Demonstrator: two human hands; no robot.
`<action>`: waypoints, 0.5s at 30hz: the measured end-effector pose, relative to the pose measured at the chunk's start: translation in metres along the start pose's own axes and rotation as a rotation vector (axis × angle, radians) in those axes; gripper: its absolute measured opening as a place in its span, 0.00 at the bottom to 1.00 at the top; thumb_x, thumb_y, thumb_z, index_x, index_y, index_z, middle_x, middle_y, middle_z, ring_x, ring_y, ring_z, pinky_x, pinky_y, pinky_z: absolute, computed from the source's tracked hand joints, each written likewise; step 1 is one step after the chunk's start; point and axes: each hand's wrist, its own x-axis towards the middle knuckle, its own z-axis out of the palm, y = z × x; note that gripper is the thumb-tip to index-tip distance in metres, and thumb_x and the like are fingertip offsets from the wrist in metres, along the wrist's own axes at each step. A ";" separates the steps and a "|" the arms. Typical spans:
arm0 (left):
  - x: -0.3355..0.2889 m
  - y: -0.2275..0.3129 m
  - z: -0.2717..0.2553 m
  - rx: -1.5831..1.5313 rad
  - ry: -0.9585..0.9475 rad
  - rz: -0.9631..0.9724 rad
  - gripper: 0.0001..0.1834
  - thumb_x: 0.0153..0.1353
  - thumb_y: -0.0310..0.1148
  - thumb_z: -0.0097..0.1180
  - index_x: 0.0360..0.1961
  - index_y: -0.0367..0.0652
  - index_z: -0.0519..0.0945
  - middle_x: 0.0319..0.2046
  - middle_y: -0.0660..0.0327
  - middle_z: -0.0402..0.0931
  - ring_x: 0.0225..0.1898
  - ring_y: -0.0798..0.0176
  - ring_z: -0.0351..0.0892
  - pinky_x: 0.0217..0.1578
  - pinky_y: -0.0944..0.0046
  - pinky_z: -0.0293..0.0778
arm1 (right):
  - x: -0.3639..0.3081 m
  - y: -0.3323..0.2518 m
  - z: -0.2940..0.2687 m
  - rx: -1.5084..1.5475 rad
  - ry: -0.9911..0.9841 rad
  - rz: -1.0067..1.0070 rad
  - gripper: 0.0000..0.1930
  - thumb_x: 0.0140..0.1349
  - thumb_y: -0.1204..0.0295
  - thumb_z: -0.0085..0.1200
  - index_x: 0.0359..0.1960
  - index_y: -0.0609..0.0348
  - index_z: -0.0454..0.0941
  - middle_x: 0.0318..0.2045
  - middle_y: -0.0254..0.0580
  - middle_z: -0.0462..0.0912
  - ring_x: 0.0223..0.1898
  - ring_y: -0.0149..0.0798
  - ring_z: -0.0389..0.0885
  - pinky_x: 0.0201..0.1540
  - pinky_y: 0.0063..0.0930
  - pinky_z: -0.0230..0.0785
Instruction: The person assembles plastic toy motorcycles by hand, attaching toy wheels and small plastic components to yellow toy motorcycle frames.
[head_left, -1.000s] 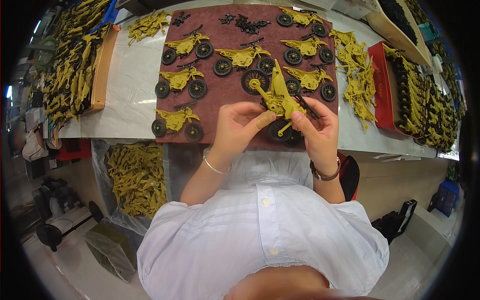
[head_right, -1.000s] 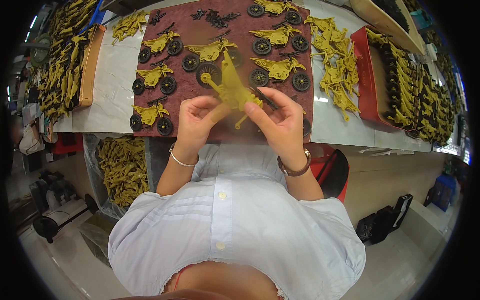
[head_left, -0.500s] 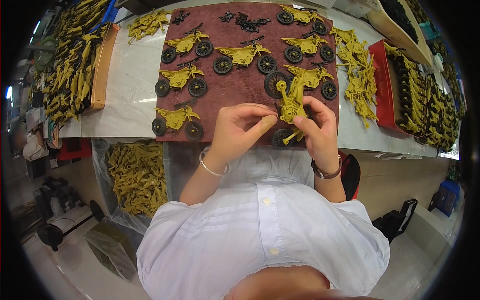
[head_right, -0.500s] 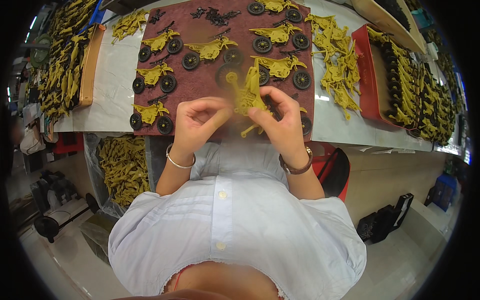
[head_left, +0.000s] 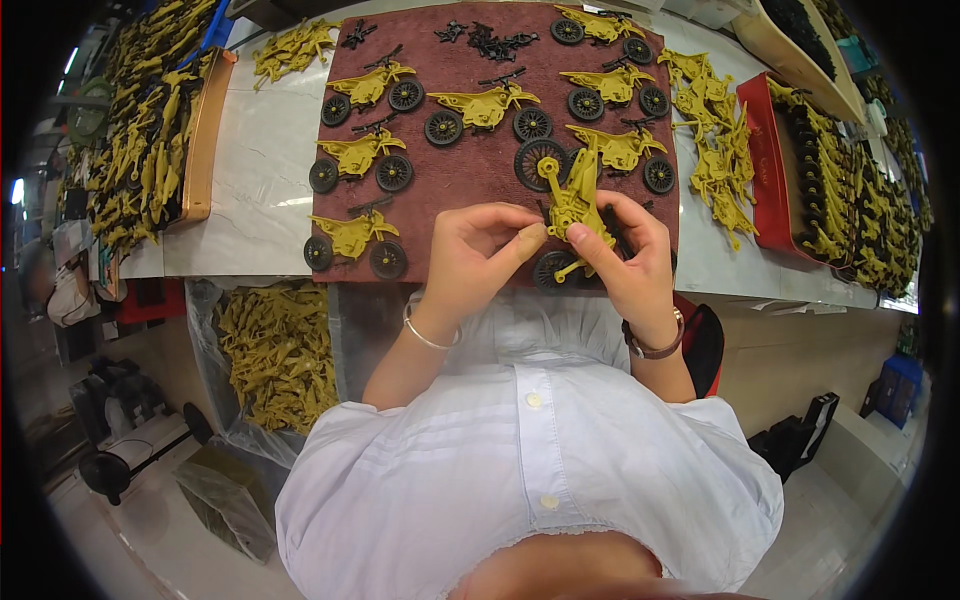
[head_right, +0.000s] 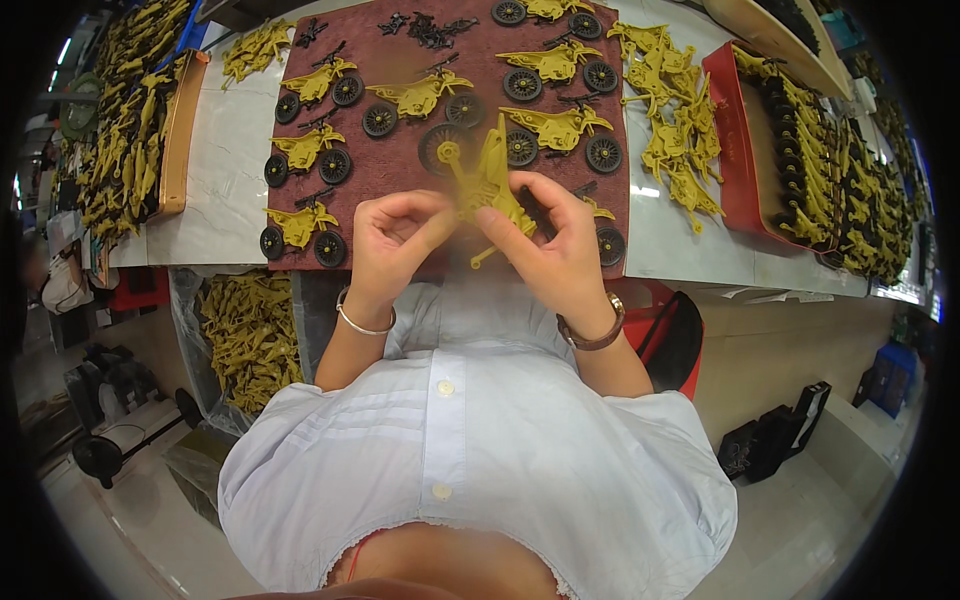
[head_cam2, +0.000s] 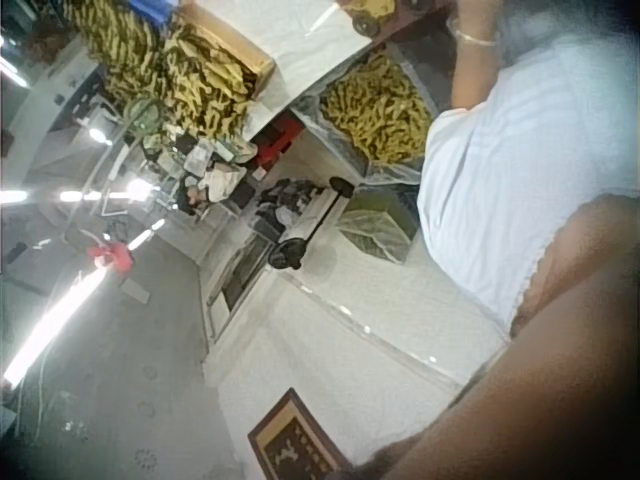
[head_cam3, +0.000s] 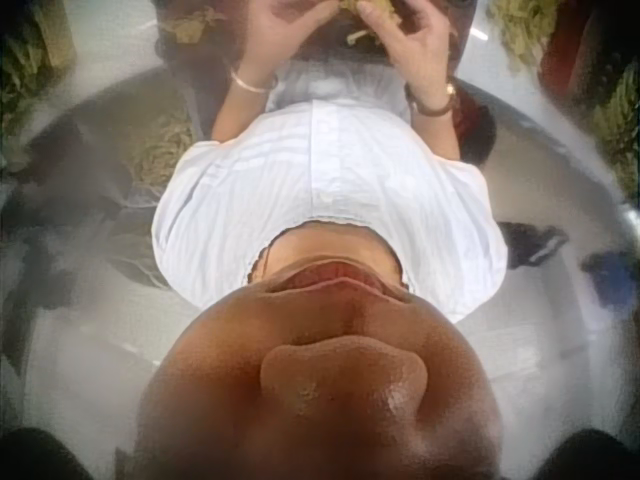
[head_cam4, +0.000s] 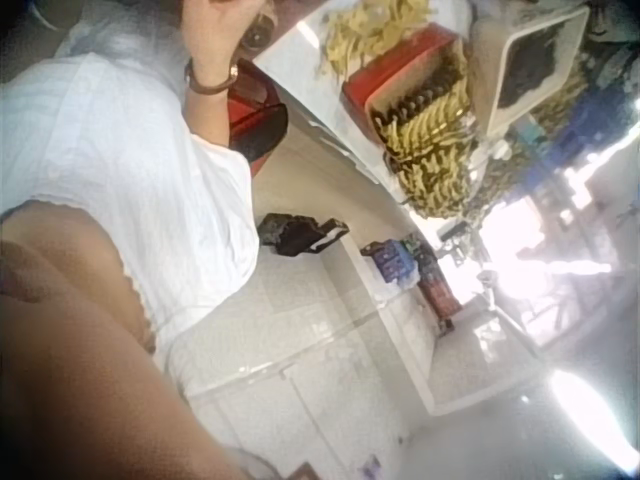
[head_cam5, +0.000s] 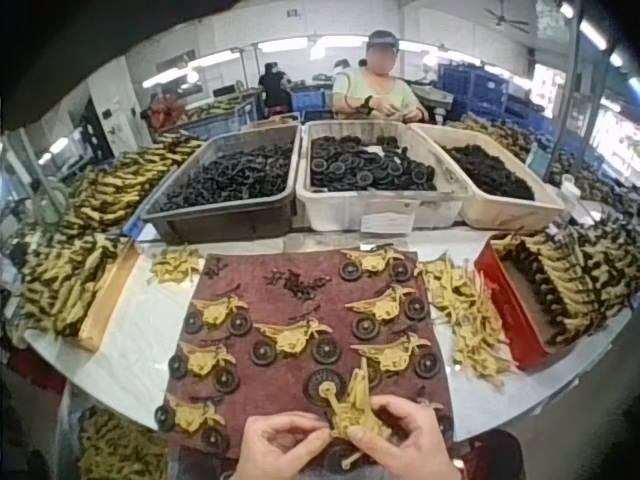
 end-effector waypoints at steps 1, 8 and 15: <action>0.000 0.001 0.000 0.001 0.000 0.000 0.06 0.53 0.20 0.57 0.32 0.28 0.78 0.32 0.57 0.77 0.34 0.69 0.76 0.37 0.71 0.74 | 0.000 0.000 0.000 0.001 0.001 0.000 0.14 0.54 0.77 0.57 0.42 0.68 0.73 0.36 0.36 0.78 0.37 0.23 0.74 0.37 0.15 0.67; 0.001 0.003 0.007 0.112 0.084 -0.006 0.05 0.54 0.22 0.57 0.30 0.29 0.79 0.29 0.59 0.78 0.32 0.73 0.75 0.32 0.74 0.71 | -0.001 0.005 0.003 -0.073 0.008 -0.052 0.15 0.54 0.78 0.57 0.43 0.68 0.72 0.37 0.36 0.77 0.38 0.24 0.74 0.37 0.15 0.68; -0.002 -0.009 0.000 0.031 0.097 0.135 0.03 0.54 0.21 0.56 0.29 0.30 0.78 0.31 0.59 0.77 0.31 0.73 0.74 0.33 0.73 0.70 | -0.001 0.005 0.000 0.009 -0.030 -0.039 0.15 0.54 0.79 0.56 0.44 0.69 0.71 0.37 0.37 0.77 0.39 0.24 0.73 0.38 0.16 0.68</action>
